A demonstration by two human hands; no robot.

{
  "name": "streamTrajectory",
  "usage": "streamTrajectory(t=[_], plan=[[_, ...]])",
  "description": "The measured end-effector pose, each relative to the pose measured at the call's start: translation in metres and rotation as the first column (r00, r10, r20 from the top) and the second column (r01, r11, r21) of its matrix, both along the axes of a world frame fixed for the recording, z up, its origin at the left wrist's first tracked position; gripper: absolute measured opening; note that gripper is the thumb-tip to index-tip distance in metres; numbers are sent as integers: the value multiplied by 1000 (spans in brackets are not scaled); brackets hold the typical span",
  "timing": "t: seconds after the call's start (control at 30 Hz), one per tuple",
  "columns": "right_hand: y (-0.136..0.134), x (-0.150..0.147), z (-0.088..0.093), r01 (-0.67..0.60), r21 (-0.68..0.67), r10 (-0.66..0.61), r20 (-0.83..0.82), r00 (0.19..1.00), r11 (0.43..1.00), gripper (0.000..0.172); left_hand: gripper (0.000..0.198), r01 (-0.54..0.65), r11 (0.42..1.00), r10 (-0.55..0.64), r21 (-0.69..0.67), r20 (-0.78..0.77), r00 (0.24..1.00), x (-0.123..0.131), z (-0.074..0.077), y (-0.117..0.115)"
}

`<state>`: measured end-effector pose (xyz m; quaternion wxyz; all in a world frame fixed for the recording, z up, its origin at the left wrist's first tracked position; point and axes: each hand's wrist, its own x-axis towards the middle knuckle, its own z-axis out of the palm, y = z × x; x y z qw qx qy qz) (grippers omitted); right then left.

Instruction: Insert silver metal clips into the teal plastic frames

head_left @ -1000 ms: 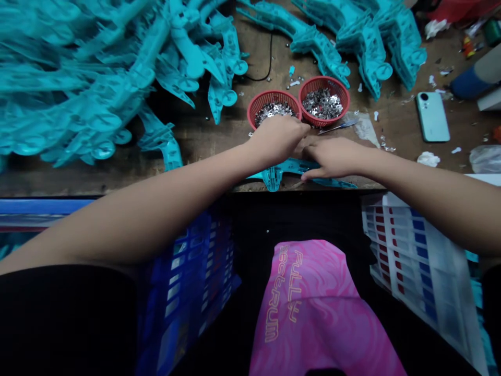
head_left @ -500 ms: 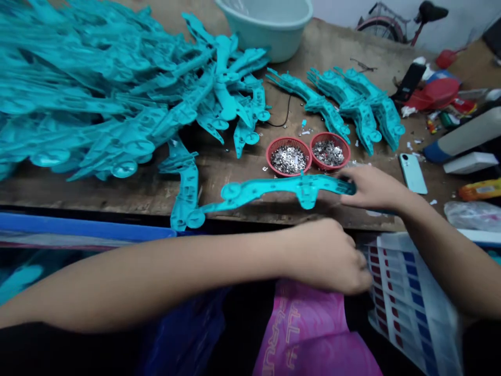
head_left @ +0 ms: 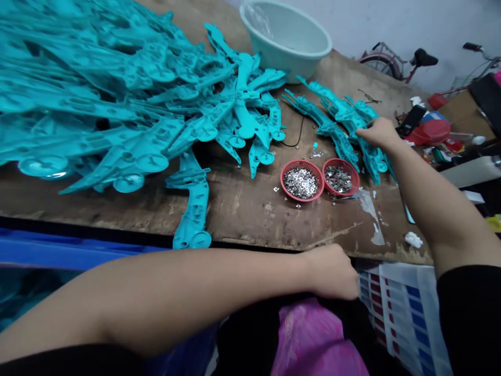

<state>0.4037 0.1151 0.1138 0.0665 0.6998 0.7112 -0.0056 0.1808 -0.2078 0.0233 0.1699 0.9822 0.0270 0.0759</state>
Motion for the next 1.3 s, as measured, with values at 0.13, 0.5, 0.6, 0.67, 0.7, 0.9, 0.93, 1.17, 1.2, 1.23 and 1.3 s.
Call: streamTrajectory(t=[0.13, 0.5, 0.6, 0.67, 0.7, 0.9, 0.93, 1.17, 1.2, 1.23, 1.3], plan=[[28, -10, -28, 100, -79, -109, -118, 987, 992, 39, 14, -15, 1000, 16, -9, 28, 999, -4, 8, 8], [39, -9, -52, 103, -139, -95, 62, 994, 985, 39, 19, 0, 1000, 3, 26, -89, 996, -1, 13, 0], [32, -17, -45, 107, -94, -93, 142, 986, 990, 54, 22, -5, 1000, 7, 20, -114, 993, -3, 21, 3], [25, -30, -37, 109, -17, -104, 181, 978, 994, 65, 25, -15, 1000, 16, 5, -108, 994, -3, 24, 5], [21, -40, -33, 88, 28, -91, 179, 980, 996, 68, 25, -18, 1000, 17, -3, -110, 994, -3, 26, 7], [-4, -160, -36, -384, 102, 397, -297, 869, 918, 77, 30, 38, 999, -38, -5, -195, 980, -2, 30, 16], [-8, -185, -41, -450, 92, 452, -351, 820, 888, 88, 31, 46, 999, -48, -15, -215, 975, -2, 30, 17], [-23, -301, -53, -574, -72, 564, -121, 817, 816, 89, 30, 146, 989, -150, -36, -275, 949, 1, 20, 20], [-22, -302, -49, -571, -41, 564, -108, 819, 820, 82, 30, 149, 988, -154, -37, -275, 949, 2, 18, 21], [-21, -300, -43, -567, -3, 564, -105, 819, 823, 79, 31, 150, 988, -151, -27, -270, 951, 3, 17, 21], [-17, -287, -26, -556, 80, 562, -103, 821, 827, 76, 31, 138, 990, -131, 14, -248, 960, 5, 13, 20]])
